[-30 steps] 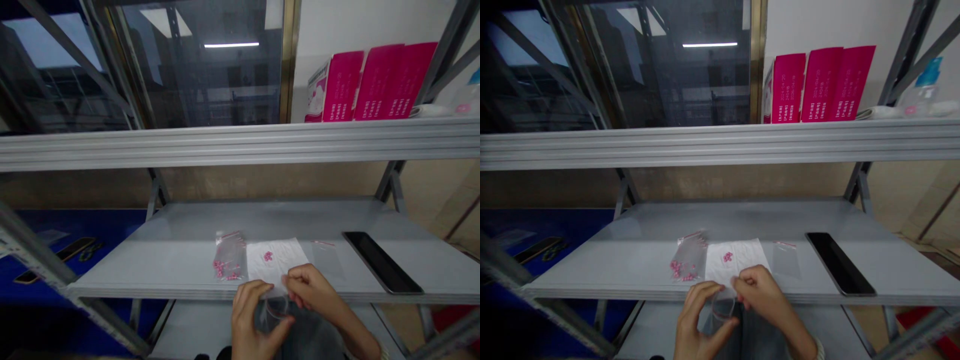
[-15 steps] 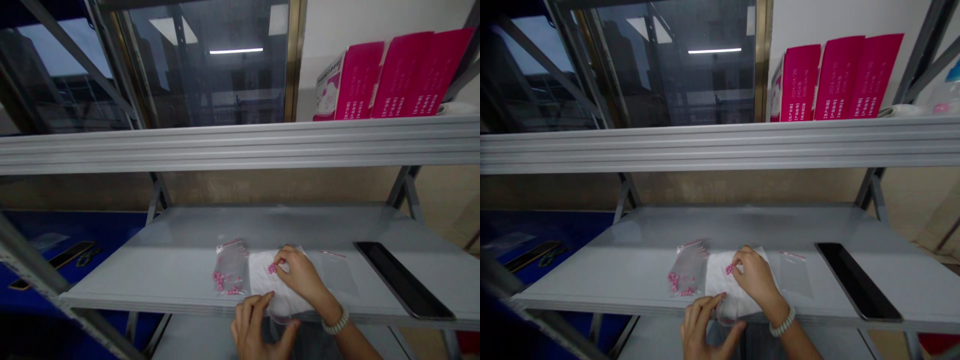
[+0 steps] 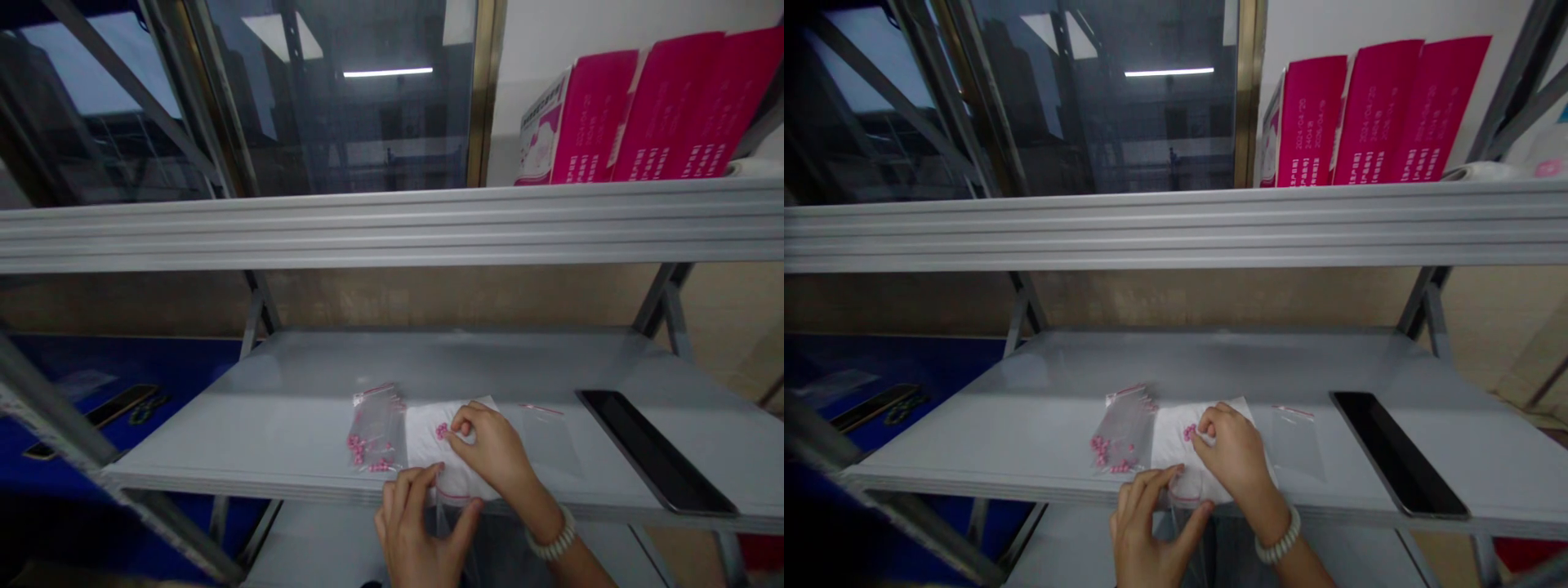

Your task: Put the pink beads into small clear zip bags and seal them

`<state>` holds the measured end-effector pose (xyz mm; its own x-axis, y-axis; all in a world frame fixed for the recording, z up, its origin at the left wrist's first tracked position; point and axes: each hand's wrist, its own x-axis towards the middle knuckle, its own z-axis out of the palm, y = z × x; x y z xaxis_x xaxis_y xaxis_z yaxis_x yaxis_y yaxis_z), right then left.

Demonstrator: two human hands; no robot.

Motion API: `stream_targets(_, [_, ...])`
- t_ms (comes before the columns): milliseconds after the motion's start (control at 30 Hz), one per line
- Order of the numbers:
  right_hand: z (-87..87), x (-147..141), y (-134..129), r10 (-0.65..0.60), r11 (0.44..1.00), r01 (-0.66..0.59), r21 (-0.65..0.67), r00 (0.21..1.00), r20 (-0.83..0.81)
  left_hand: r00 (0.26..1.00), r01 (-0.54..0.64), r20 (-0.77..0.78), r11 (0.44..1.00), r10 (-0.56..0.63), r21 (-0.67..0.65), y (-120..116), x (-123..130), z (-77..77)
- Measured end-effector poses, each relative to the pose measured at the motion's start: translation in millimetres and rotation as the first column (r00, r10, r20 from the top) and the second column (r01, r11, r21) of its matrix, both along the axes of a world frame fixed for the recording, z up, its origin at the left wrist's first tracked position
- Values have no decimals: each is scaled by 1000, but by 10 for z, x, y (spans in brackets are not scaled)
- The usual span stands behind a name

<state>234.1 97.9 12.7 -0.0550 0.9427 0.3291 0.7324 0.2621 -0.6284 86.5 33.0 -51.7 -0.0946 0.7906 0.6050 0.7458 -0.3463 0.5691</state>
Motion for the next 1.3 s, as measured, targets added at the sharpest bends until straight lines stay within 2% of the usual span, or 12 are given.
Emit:
stream_targets(100, [-20,-27,24,-8,1000,8,-2,1000,14,1000,-6,-9,1000,6,11,0,-11,-5])
stream_targets(200, [50,3,-55,23,1000,-23,5,1000,1,1000,12,-19,1000,-12,12,4,-26,8])
stream_targets(367, [208,86,-171,256,965,-260,-20,961,-101,999,36,-12,999,-36,-5,20,-54,39])
stream_targets(500, [176,96,-36,180,984,-180,-8,983,30,999,34,17,999,-34,3,18,-20,50])
stream_targets(600, [116,57,80,154,988,-154,-12,980,129,999,-12,50,1000,13,-11,5,35,60])
stream_targets(700, [87,18,126,148,989,-146,-20,981,125,997,-39,68,999,40,-22,0,53,67])
stream_targets(867, [125,39,55,111,994,-110,-13,990,92,998,52,34,998,-51,-47,31,-35,49])
stream_targets(933, [181,71,-33,156,988,-155,-13,986,59,997,68,34,996,-66,-57,36,-45,44])
stream_targets(1067, [289,119,-177,320,946,-322,-36,946,-61,997,8,82,998,-2,-67,18,21,57])
stream_targets(1167, [252,95,-125,219,975,-220,-25,975,-41,995,-2,104,999,8,-52,9,68,63])
stream_targets(1233, [165,48,-33,108,994,-108,-9,994,-5,993,-9,114,999,12,-35,11,77,54])
stream_targets(1300, [65,-5,54,61,998,-61,-4,998,13,993,-18,118,1000,21,-23,18,73,35])
